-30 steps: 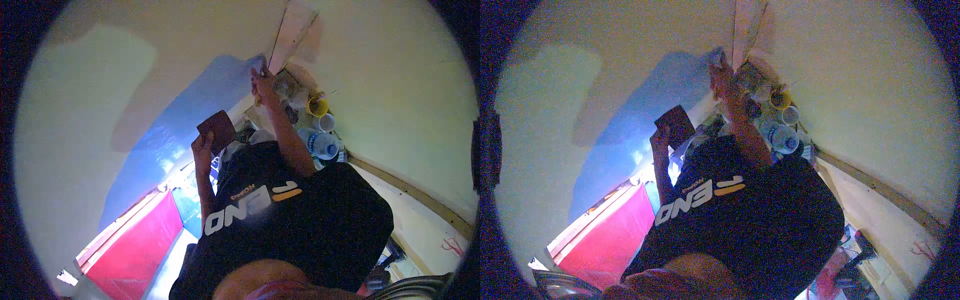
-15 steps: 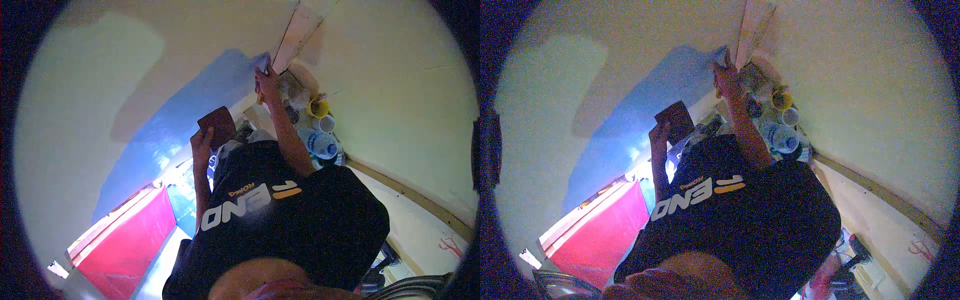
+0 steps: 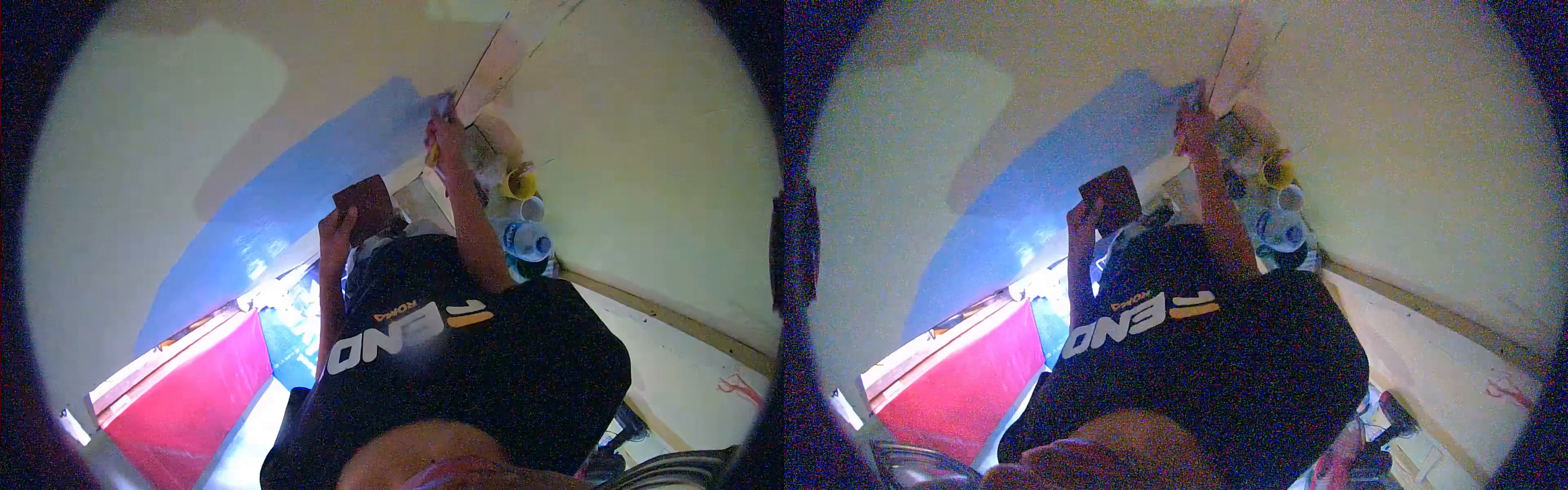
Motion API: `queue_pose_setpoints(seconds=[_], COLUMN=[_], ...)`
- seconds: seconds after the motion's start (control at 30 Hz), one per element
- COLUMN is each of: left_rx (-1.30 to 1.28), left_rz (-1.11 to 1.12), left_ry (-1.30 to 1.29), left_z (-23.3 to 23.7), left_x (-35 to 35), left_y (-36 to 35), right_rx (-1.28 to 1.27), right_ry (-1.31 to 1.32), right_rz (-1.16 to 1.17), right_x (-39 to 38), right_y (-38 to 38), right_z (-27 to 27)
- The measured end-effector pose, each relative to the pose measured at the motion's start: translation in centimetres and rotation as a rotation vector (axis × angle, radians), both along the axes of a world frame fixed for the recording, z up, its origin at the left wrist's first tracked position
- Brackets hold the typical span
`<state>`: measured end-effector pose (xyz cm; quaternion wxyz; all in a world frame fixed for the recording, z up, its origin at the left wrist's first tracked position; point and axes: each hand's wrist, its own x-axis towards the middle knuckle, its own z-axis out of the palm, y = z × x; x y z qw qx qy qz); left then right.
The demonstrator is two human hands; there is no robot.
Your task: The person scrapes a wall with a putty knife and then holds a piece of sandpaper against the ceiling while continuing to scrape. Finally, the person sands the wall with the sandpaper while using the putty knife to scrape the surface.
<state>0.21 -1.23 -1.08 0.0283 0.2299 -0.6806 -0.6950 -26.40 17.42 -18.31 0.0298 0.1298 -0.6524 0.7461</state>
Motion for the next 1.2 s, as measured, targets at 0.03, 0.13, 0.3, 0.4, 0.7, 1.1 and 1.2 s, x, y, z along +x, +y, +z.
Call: queue_pose_setpoints(seconds=[0.03, 0.13, 0.3, 0.4, 0.7, 1.1, 1.2], left_rx=[-0.022, -0.044, -0.094, -0.153, -0.352, -0.162, -0.094], left_rz=[-0.014, -0.04, -0.006, 0.018, -0.061, -0.358, -0.273], left_ry=[-0.033, -0.068, 0.004, -0.036, 0.131, 0.024, 0.229], left_z=[-0.4, -1.0, -1.0, 0.1, -3.4, 0.2, 2.7], left_x=[0.5, 0.3, 0.7, 1.0, 0.7, 1.0, 0.8], left_y=[-0.3, -1.3, -2.5, -3.8, -6.4, -7.5, -6.8], right_rx=[-0.11, -0.128, 0.515, 0.635, 0.771, 0.853, 0.947], right_ry=[-0.252, -0.652, -0.448, -0.436, -0.611, -0.561, -0.64], right_rz=[-0.057, -0.014, 0.625, 0.812, 1.042, 0.707, 0.573], right_x=[1.2, 5.0, 12.4, 14.6, 17.6, 19.2, 19.5], right_y=[-0.6, -2.5, -1.9, -2.4, -3.3, 0.8, 0.7], right_z=[5.3, 9.8, 13.1, 17.8, 27.0, 21.0, 25.6])
